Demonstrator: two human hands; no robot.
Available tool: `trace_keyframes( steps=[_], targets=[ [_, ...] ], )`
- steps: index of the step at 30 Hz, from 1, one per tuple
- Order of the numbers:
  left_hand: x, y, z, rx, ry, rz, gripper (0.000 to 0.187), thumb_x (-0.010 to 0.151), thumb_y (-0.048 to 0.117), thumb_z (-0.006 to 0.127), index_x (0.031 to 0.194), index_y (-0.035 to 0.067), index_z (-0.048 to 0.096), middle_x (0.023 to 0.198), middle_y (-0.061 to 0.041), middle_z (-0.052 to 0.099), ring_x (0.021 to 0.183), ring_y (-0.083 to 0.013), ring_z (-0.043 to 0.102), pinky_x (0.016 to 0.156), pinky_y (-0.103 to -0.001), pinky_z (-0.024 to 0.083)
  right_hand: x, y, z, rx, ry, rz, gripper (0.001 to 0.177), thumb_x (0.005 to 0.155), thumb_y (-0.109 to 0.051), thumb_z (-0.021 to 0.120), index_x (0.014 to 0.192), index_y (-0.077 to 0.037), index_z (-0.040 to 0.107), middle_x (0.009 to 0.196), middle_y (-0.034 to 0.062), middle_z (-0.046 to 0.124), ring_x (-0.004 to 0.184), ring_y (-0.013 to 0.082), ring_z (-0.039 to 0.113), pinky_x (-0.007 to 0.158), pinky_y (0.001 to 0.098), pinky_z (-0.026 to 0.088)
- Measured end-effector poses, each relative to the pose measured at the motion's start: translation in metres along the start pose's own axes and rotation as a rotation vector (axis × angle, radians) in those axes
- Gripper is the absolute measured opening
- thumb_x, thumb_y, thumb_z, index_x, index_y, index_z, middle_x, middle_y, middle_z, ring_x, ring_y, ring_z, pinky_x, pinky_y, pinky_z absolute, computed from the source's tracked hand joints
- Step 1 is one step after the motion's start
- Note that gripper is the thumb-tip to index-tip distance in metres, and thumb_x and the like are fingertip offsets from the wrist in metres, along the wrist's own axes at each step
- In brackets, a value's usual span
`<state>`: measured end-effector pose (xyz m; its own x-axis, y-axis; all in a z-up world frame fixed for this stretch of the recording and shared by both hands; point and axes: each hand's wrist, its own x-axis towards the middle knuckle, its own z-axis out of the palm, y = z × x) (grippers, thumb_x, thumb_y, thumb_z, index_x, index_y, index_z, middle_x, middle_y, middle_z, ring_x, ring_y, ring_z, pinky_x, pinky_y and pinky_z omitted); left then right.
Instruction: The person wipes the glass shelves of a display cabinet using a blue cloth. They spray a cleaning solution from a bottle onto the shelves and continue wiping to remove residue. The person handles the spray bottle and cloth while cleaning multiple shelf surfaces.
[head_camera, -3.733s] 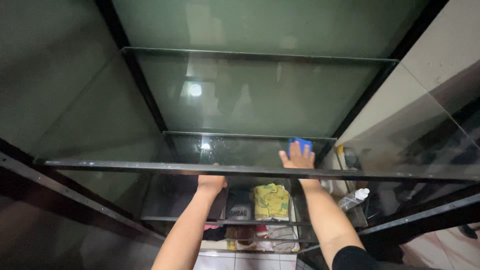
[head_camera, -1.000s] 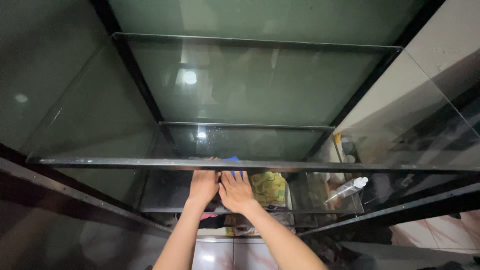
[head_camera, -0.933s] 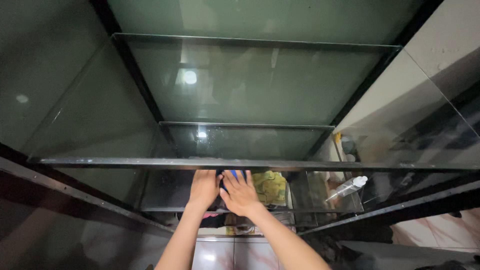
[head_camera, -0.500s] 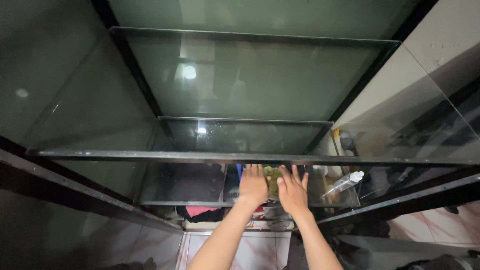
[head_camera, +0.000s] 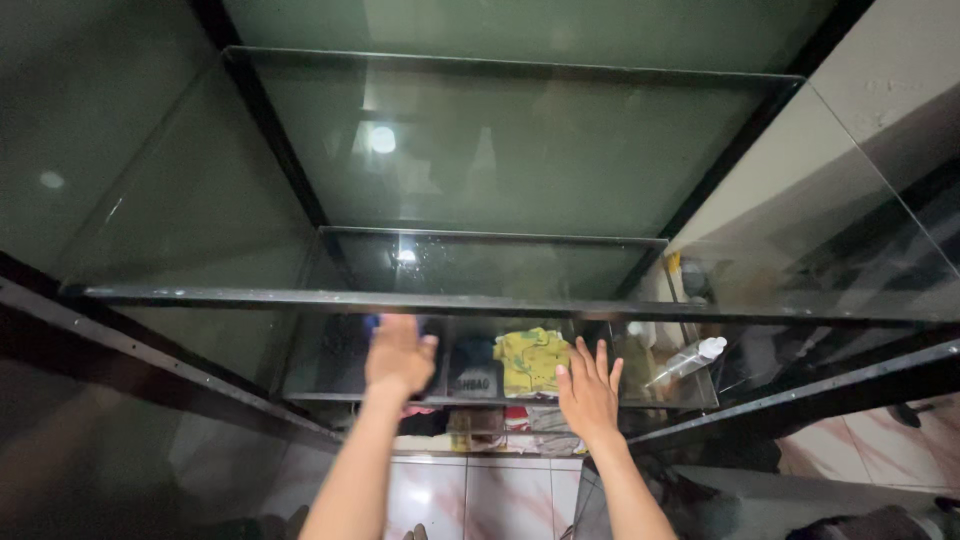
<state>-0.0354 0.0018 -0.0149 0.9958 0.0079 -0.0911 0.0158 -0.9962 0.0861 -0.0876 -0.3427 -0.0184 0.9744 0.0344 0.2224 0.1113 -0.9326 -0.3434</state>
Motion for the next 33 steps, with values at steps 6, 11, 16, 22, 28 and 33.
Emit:
trace_keyframes(
  steps=[6, 11, 16, 22, 28, 33],
  targets=[
    [-0.012, -0.078, 0.002, -0.147, 0.076, -0.258, 0.087, 0.099, 0.057, 0.033, 0.160, -0.001, 0.010, 0.169, -0.023, 0.004, 0.155, -0.0376, 0.007, 0.124, -0.049, 0.009, -0.008, -0.004, 0.001, -0.078, 0.033, -0.046, 0.055, 0.100, -0.040, 0.046, 0.145, -0.009, 0.049, 0.162, 0.0129, 0.037, 0.154, 0.0381, 0.020, 0.123, 0.0585, 0.008],
    [-0.015, -0.005, -0.004, -0.080, -0.065, -0.182, 0.096, 0.100, 0.065, 0.032, 0.160, -0.006, 0.006, 0.170, -0.026, 0.001, 0.157, -0.0427, 0.002, 0.125, -0.051, 0.004, -0.007, -0.010, -0.005, -0.117, 0.036, -0.040, 0.057, 0.098, -0.041, 0.047, 0.145, -0.009, 0.049, 0.162, 0.0142, 0.035, 0.153, 0.0379, 0.022, 0.124, 0.0570, 0.009],
    [-0.021, 0.105, -0.015, -0.250, -0.141, 0.091, 0.100, 0.099, 0.071, 0.029, 0.160, -0.005, 0.005, 0.170, -0.024, -0.001, 0.157, -0.0401, -0.006, 0.126, -0.049, -0.002, -0.006, -0.019, -0.008, -0.177, 0.012, -0.035, 0.060, 0.097, -0.045, 0.047, 0.144, -0.007, 0.049, 0.162, 0.0153, 0.034, 0.153, 0.0386, 0.022, 0.123, 0.0574, 0.010],
    [-0.012, 0.103, -0.008, -0.255, -0.059, 0.190, 0.089, 0.102, 0.063, 0.023, 0.162, -0.002, 0.013, 0.169, -0.024, 0.010, 0.157, -0.0379, 0.005, 0.127, -0.048, 0.005, -0.006, -0.021, -0.005, -0.207, 0.032, -0.037, 0.062, 0.097, -0.047, 0.046, 0.146, -0.008, 0.048, 0.162, 0.0150, 0.034, 0.152, 0.0391, 0.023, 0.123, 0.0576, 0.011],
    [0.008, -0.034, -0.005, -0.006, -0.038, -0.056, 0.076, 0.103, 0.056, 0.023, 0.158, 0.003, 0.024, 0.168, -0.020, 0.016, 0.156, -0.0396, 0.011, 0.127, -0.050, 0.009, -0.006, -0.021, -0.002, -0.200, 0.042, -0.047, 0.062, 0.098, -0.048, 0.046, 0.147, -0.009, 0.047, 0.162, 0.0153, 0.034, 0.152, 0.0389, 0.024, 0.123, 0.0580, 0.011],
    [0.015, -0.117, -0.003, -0.049, 0.172, -0.254, 0.080, 0.101, 0.059, 0.032, 0.155, 0.001, 0.030, 0.164, -0.031, 0.020, 0.151, -0.0445, 0.015, 0.120, -0.049, 0.015, -0.005, -0.025, -0.003, -0.220, 0.015, -0.030, 0.064, 0.096, -0.048, 0.047, 0.148, -0.011, 0.046, 0.163, 0.0139, 0.034, 0.153, 0.0377, 0.023, 0.124, 0.0575, 0.010]
  ],
)
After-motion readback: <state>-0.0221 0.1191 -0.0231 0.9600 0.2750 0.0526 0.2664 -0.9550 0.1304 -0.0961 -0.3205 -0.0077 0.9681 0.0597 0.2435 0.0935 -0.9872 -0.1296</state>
